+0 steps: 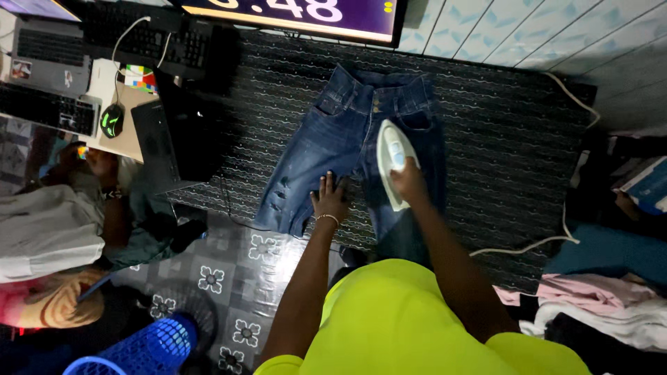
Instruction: The person irons a pair of denim jeans with an iron on a patterned surface, moving the iron across both legs, and then folds the jeans by hand.
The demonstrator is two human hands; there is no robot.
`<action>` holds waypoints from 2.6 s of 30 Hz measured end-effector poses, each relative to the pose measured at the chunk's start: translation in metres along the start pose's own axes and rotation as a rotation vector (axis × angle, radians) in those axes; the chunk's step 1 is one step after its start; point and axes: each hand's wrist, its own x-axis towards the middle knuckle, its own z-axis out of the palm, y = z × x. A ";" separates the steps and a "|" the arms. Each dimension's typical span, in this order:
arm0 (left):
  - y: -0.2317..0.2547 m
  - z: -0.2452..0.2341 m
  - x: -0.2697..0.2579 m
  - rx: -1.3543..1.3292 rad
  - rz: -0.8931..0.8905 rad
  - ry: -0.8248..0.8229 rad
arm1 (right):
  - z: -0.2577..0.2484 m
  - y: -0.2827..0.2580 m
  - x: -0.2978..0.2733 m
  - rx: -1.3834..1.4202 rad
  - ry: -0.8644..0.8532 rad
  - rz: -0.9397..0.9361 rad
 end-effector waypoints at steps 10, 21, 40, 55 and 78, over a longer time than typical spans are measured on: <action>0.009 0.008 0.023 -0.120 -0.134 0.025 | -0.052 0.006 -0.083 0.087 -0.093 0.254; 0.043 0.008 0.051 -0.027 0.181 0.109 | -0.038 -0.026 -0.055 0.057 -0.117 0.167; 0.030 0.011 0.072 0.058 0.209 0.027 | -0.092 -0.020 -0.109 -0.136 -0.454 0.119; 0.038 -0.010 0.053 0.078 0.218 -0.017 | -0.098 0.001 -0.192 -0.333 -0.488 0.212; 0.049 -0.016 0.055 0.104 0.128 -0.089 | -0.093 0.017 0.012 0.049 0.113 0.164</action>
